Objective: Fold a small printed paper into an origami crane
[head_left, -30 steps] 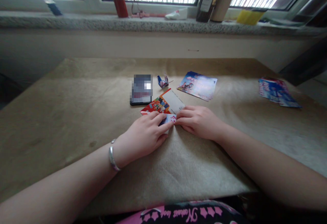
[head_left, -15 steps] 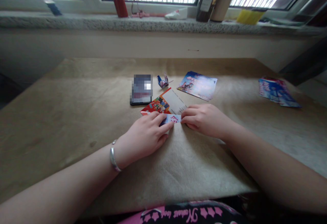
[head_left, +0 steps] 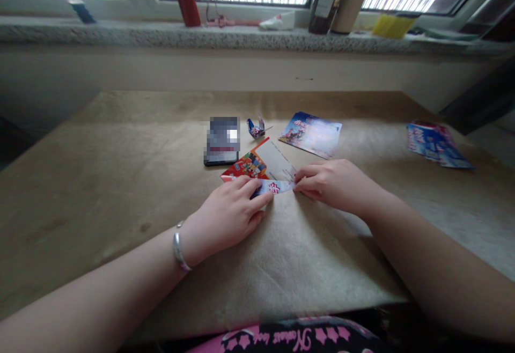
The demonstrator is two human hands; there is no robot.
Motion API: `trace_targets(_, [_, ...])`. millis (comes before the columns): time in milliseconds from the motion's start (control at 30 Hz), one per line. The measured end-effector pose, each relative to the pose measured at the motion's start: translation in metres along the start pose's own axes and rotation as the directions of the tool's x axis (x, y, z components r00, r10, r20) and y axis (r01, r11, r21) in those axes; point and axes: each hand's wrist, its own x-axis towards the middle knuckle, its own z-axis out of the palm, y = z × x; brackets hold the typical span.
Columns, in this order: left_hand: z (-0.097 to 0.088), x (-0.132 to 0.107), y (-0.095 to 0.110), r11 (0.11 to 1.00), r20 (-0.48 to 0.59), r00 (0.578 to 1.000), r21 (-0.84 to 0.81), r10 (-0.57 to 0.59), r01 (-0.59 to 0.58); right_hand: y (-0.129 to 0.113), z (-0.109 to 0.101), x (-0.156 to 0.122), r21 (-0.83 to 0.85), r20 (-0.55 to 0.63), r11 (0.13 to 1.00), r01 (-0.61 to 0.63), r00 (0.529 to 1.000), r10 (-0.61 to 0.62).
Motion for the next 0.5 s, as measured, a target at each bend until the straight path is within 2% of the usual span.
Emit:
trace_targets(300, [0.0032, -0.0002, -0.0002, 1.0, 0.002, 1.0, 0.006, -0.001, 0.001, 0.0023, -0.0015, -0.0011, -0.026, 0.067, 0.997, -0.067, 0.995, 0.069])
trace_targets(500, [0.0058, 0.0, -0.0002, 1.0, -0.003, 1.0, 0.005, 0.004, -0.004, 0.008, -0.0029, -0.0048, -0.025, 0.071, 0.996, -0.087, 0.994, 0.089])
